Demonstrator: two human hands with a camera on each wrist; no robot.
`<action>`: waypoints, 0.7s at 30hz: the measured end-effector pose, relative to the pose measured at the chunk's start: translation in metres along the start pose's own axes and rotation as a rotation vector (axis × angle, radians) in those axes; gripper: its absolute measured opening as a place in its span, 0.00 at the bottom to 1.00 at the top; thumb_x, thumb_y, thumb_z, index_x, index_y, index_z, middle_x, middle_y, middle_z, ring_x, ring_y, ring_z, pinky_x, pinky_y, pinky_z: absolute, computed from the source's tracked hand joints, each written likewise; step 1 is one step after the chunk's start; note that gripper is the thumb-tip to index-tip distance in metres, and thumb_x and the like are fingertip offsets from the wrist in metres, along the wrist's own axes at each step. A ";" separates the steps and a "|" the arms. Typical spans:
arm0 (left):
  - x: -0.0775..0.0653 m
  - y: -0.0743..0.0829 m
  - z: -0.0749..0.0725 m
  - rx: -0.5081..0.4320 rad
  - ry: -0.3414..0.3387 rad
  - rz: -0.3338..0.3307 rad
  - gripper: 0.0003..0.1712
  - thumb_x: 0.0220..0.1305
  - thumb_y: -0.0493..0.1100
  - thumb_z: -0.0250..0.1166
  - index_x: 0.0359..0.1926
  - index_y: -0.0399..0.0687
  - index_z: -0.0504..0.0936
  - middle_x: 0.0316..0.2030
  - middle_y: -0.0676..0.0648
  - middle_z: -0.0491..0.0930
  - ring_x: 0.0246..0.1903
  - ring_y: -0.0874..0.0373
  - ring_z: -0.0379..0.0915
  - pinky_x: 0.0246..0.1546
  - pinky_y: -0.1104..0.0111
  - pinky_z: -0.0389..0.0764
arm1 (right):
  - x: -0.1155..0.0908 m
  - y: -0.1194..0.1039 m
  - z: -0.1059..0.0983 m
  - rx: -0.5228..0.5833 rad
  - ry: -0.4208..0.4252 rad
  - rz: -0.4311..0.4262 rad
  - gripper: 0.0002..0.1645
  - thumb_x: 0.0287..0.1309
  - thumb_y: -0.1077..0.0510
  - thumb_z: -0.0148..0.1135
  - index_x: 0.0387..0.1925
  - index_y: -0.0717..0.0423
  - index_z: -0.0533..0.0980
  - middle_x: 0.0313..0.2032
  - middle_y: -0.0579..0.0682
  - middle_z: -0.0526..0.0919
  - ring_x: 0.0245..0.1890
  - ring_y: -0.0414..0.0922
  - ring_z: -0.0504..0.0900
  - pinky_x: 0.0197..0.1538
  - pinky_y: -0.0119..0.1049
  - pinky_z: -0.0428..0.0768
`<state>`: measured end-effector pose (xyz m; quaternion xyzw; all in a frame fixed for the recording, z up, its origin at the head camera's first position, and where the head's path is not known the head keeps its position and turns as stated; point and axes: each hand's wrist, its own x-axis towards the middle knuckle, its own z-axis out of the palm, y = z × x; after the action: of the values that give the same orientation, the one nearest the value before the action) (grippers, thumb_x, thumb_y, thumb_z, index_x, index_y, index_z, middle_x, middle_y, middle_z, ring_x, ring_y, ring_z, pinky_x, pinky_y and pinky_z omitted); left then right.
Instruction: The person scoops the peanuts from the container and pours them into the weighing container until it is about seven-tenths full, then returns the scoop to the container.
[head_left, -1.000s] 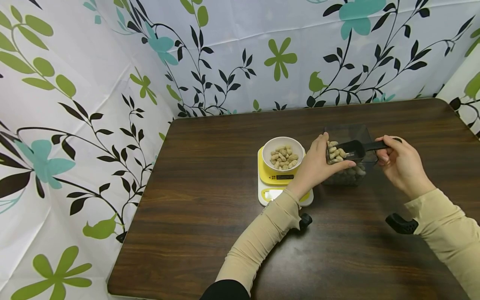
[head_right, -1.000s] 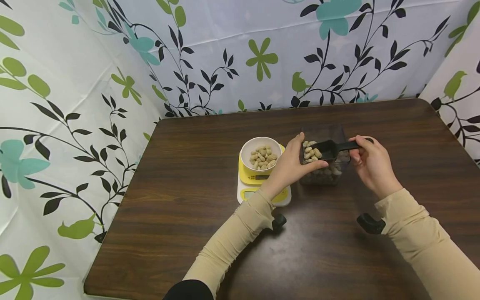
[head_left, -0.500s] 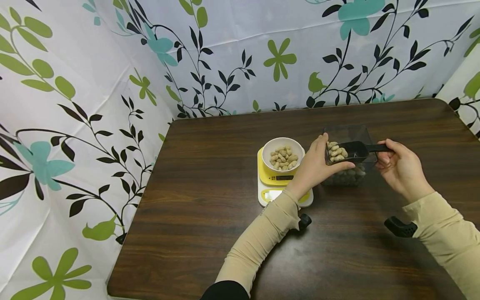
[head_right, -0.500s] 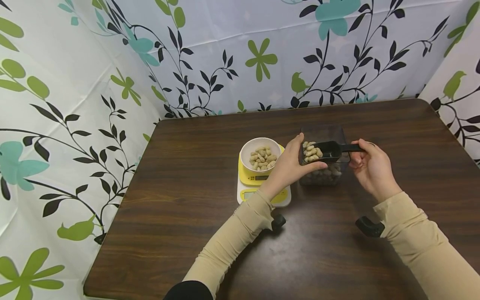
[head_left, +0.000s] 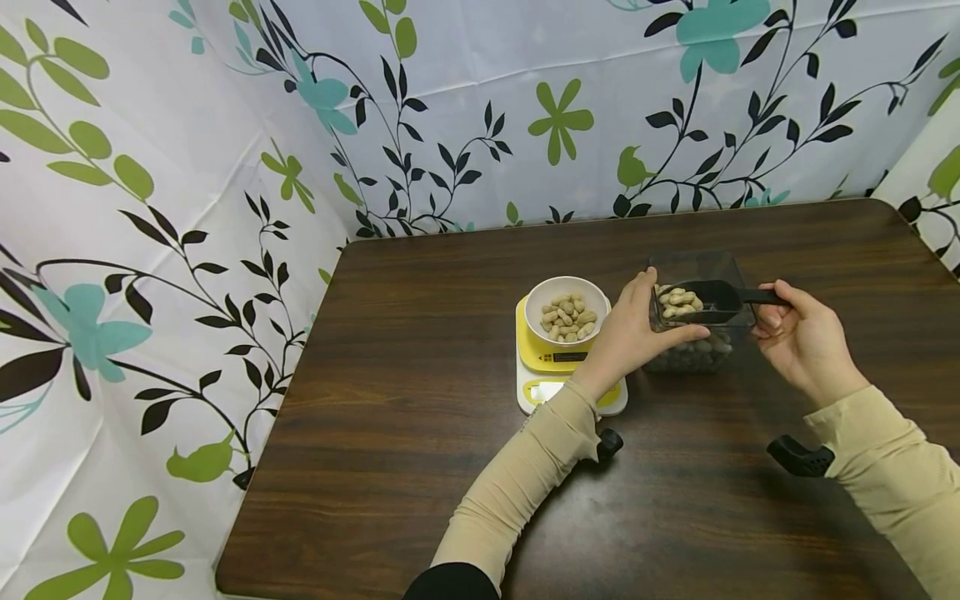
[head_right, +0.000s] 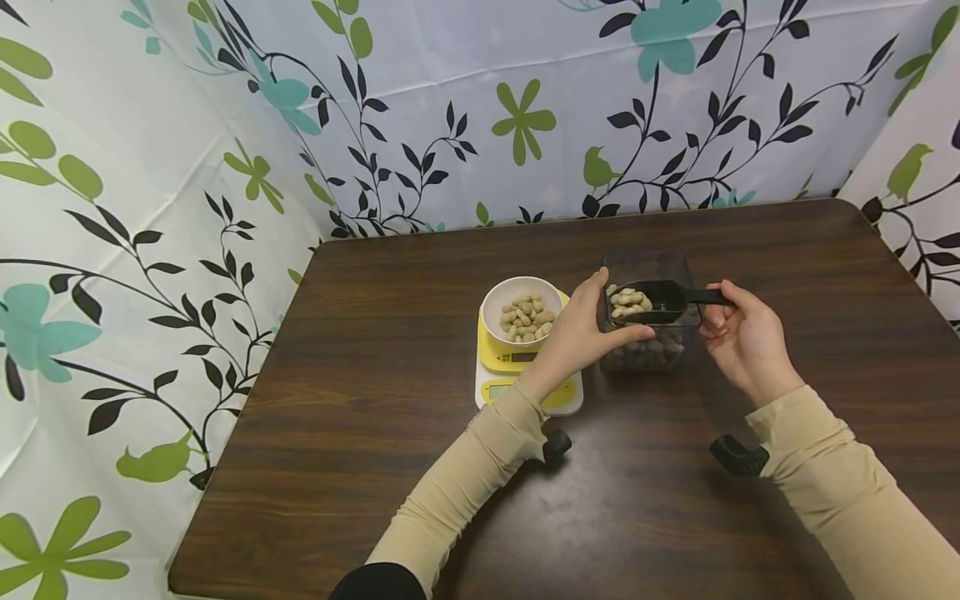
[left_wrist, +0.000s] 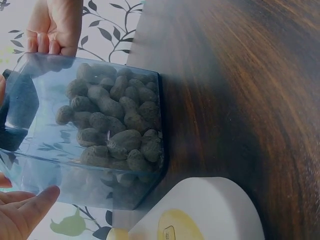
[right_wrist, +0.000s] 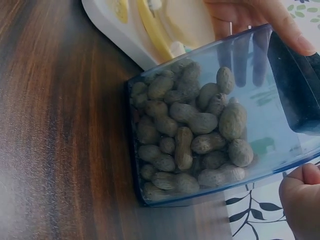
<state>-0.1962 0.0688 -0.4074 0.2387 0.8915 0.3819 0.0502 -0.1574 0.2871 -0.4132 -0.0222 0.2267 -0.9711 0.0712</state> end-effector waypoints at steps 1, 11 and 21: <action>0.000 0.000 0.000 -0.002 0.001 -0.002 0.56 0.52 0.69 0.61 0.73 0.60 0.42 0.72 0.54 0.49 0.70 0.60 0.51 0.65 0.64 0.65 | 0.000 0.000 0.001 0.002 0.003 -0.002 0.23 0.73 0.58 0.32 0.35 0.69 0.72 0.15 0.56 0.69 0.16 0.47 0.58 0.25 0.34 0.50; -0.001 0.003 -0.003 0.019 0.000 -0.013 0.55 0.53 0.70 0.60 0.73 0.60 0.42 0.71 0.53 0.51 0.70 0.59 0.53 0.64 0.63 0.67 | 0.003 -0.008 0.008 -0.011 0.021 -0.019 0.21 0.73 0.58 0.35 0.35 0.69 0.72 0.15 0.56 0.68 0.16 0.47 0.57 0.27 0.34 0.49; 0.002 0.001 -0.014 0.053 -0.014 0.013 0.57 0.51 0.72 0.60 0.73 0.61 0.41 0.72 0.52 0.49 0.71 0.58 0.50 0.66 0.63 0.64 | 0.009 -0.016 0.022 -0.052 -0.002 -0.032 0.19 0.73 0.58 0.35 0.38 0.66 0.71 0.14 0.55 0.67 0.16 0.46 0.53 0.27 0.35 0.47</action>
<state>-0.2018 0.0612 -0.3970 0.2482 0.8994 0.3566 0.0477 -0.1669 0.2906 -0.3861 -0.0287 0.2513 -0.9659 0.0554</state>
